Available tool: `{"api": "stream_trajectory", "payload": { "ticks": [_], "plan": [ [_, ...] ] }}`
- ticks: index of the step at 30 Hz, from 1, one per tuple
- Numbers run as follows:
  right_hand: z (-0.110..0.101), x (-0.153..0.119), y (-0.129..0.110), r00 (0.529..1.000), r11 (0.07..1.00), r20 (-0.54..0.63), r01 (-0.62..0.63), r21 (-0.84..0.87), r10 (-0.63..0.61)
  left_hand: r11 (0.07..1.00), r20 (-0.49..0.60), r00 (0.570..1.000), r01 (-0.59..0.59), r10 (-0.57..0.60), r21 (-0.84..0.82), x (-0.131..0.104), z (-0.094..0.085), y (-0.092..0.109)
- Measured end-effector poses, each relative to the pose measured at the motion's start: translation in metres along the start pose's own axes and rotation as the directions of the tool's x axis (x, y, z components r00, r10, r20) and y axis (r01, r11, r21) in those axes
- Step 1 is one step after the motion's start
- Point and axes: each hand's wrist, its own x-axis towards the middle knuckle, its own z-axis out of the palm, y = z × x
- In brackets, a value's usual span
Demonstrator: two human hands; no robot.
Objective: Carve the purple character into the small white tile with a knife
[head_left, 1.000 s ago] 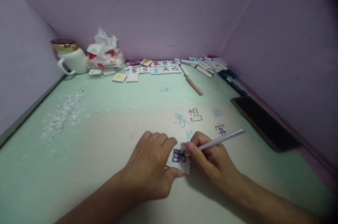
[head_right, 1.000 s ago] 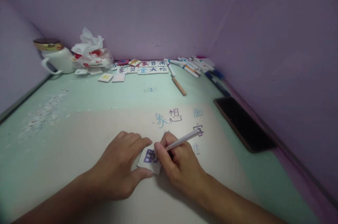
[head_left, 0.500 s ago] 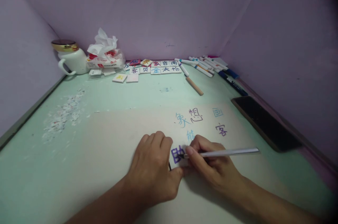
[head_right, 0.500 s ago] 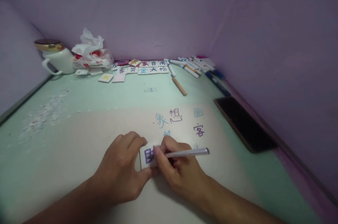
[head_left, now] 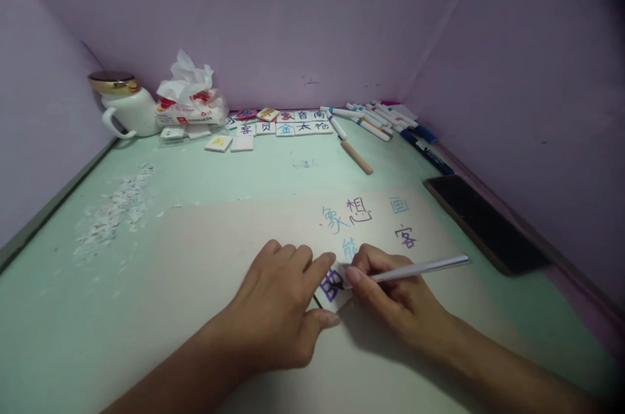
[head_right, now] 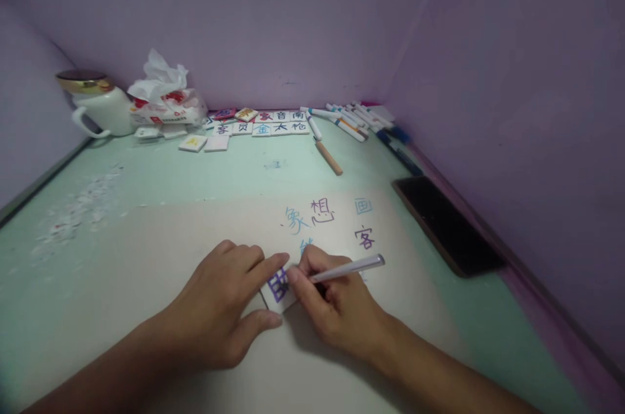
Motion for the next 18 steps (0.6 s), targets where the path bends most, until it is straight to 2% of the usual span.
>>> {"api": "stream_trajectory", "payload": {
  "ticks": [8, 12, 16, 18],
  "plan": [
    [0.002, -0.001, 0.001, 1.0, 1.0, -0.027, -0.004, -0.007, 0.004, 0.998, -0.115, 0.993, -0.018, 0.025, 0.057, -0.002, 0.014, 0.006],
    [0.0, 0.0, 0.002, 0.999, 1.0, -0.017, -0.029, 0.005, 0.029, 0.998, -0.165, 0.986, 0.023, -0.013, 0.058, -0.002, 0.019, 0.007],
    [-0.005, 0.002, 0.001, 0.999, 0.999, 0.023, -0.033, 0.024, 0.033, 0.999, -0.114, 0.992, 0.049, -0.047, 0.018, -0.001, 0.015, 0.004],
    [-0.007, 0.003, 0.001, 0.999, 0.999, 0.036, -0.031, 0.037, 0.029, 0.999, -0.089, 0.996, 0.014, -0.017, -0.034, 0.001, 0.009, 0.0]
  ]
}}
